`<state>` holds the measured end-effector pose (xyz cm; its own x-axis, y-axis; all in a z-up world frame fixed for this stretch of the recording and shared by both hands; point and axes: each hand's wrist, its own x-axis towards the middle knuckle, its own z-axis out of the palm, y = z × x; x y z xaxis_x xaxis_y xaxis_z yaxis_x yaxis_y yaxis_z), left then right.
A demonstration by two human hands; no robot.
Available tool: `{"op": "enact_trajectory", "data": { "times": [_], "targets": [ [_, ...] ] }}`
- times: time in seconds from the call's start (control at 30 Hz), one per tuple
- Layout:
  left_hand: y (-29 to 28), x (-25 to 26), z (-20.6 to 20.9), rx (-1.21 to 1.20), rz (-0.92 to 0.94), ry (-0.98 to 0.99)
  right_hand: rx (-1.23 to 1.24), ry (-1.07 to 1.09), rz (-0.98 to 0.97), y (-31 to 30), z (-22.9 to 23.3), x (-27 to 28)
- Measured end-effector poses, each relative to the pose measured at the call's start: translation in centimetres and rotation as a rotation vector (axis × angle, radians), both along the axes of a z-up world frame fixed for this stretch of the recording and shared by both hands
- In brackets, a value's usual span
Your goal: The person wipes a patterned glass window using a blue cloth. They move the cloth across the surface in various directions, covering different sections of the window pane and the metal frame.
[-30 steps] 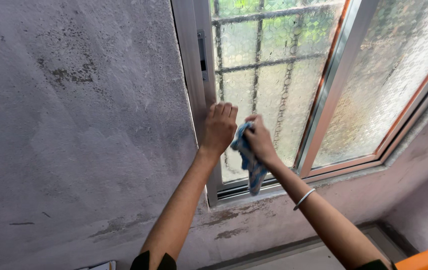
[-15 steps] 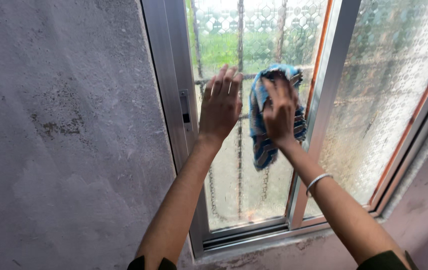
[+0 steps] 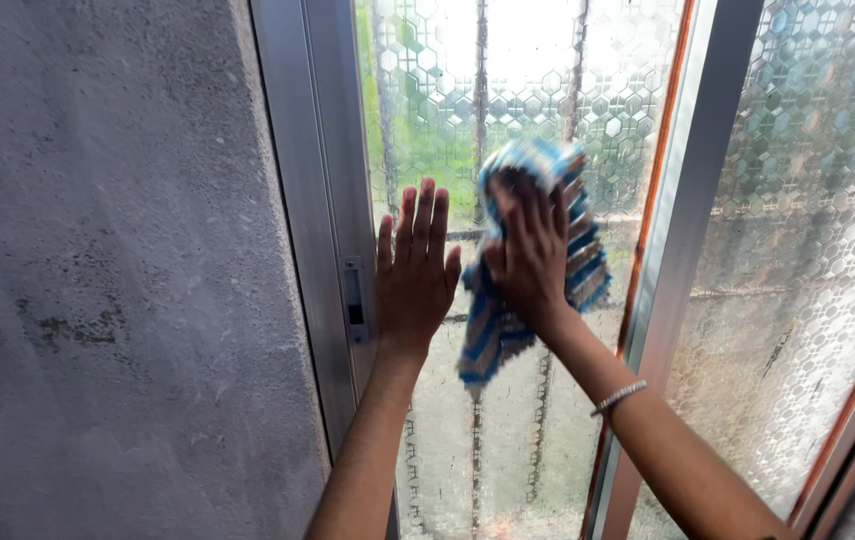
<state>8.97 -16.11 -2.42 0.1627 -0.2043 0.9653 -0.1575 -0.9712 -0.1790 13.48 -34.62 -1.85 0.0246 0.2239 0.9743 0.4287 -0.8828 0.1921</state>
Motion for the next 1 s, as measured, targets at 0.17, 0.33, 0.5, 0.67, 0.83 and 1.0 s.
{"op": "enact_trajectory", "data": {
  "times": [0.17, 0.33, 0.5, 0.67, 0.83, 1.0],
  "targets": [
    [0.0, 0.0, -0.2, -0.021, -0.039, -0.011, 0.108, -0.129, 0.156, -5.2, -3.4, -0.1],
    [-0.1, 0.0, 0.1, -0.025, -0.055, -0.002, 0.258, -0.202, 0.175, -3.1, 7.1, 0.7],
    [-0.2, 0.7, -0.1, -0.038, -0.118, -0.013, -0.143, 0.066, -0.05, 1.4, 3.5, -2.9],
    [-0.3, 0.6, -0.1, -0.037, -0.111, -0.056, -0.094, -0.064, 0.028, -1.5, 0.3, -4.3],
    [1.7, -0.2, 0.1, -0.077, -0.181, -0.068, -0.176, -0.034, 0.139, 1.8, 3.3, -3.2],
    [3.3, -1.4, 1.6, -0.209, -0.47, -0.171, -0.452, -0.075, 0.091, 8.2, 7.3, -1.9]
  ]
}}
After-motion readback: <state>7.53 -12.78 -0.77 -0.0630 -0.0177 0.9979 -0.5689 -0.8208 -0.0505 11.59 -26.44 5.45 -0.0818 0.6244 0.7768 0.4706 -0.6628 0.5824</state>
